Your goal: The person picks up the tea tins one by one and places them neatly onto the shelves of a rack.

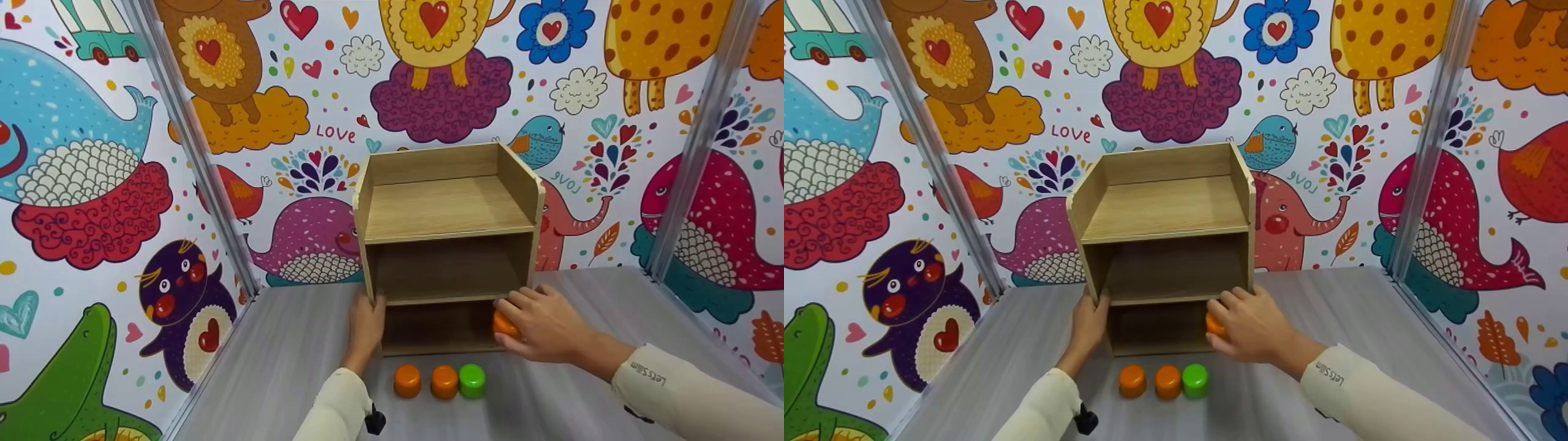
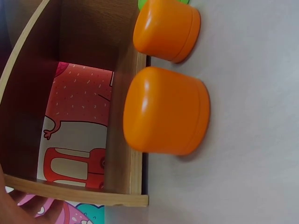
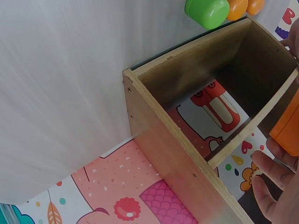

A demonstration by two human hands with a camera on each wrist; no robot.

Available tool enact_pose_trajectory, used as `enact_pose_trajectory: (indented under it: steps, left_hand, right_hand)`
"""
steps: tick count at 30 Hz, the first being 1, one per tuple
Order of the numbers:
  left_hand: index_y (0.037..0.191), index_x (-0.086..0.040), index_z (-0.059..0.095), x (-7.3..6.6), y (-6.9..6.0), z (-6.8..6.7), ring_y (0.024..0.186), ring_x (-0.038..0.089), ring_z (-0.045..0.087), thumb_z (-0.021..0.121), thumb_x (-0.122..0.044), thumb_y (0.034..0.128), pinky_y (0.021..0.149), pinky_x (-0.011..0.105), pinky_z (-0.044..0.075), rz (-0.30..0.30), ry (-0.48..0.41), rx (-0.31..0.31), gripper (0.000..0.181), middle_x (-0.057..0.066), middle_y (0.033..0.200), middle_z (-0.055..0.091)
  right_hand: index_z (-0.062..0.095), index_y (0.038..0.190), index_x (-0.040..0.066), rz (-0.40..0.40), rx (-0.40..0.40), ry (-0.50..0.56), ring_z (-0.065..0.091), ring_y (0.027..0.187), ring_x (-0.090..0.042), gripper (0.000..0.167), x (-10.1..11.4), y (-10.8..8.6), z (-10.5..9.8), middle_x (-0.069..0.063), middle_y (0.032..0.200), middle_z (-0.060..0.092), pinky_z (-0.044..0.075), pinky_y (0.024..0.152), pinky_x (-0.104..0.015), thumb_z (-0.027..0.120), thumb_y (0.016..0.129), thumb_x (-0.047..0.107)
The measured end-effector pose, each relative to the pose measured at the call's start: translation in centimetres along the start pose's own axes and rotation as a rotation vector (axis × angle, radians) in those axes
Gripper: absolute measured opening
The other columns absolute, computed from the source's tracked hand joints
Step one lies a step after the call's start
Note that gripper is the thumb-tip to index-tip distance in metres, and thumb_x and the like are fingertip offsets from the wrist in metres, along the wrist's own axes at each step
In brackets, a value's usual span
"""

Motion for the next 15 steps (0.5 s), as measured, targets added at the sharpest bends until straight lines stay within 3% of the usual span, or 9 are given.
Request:
enact_pose_trajectory:
  steps: [8, 15]
  left_hand:
    - [0.083, -0.009, 0.049, 0.1, 0.0, 0.0, 0.060, 0.015, 0.040, 0.058, -0.027, 0.1009, 0.055, 0.031, 0.035, 0.010, 0.011, -0.017, 0.027, 0.000, 0.070, 0.042]
    - [0.082, -0.008, 0.049, 0.0, 0.0, 0.0, 0.059, 0.015, 0.040, 0.058, -0.027, 0.1007, 0.055, 0.031, 0.035, 0.014, 0.003, -0.018, 0.028, 0.000, 0.070, 0.042]
  right_hand:
    - [0.066, 0.114, 0.021, 0.003, -0.039, -0.009, 0.059, 0.082, -0.018, 0.045, -0.5, 0.5, -0.8, 0.002, 0.093, 0.064, 0.049, 0.075, -0.040, 0.068, 0.087, 0.057]
    - [0.067, 0.118, 0.021, 0.029, -0.028, -0.010, 0.062, 0.087, -0.020, 0.050, -1.1, 1.0, -1.6, 0.001, 0.097, 0.067, 0.052, 0.081, -0.044, 0.068, 0.086, 0.059]
Point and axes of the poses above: each hand's wrist, its own y-axis towards the middle knuckle, its own z-axis out of the palm, x = y × z, the point moved 4 cm from there along y, towards the middle knuckle
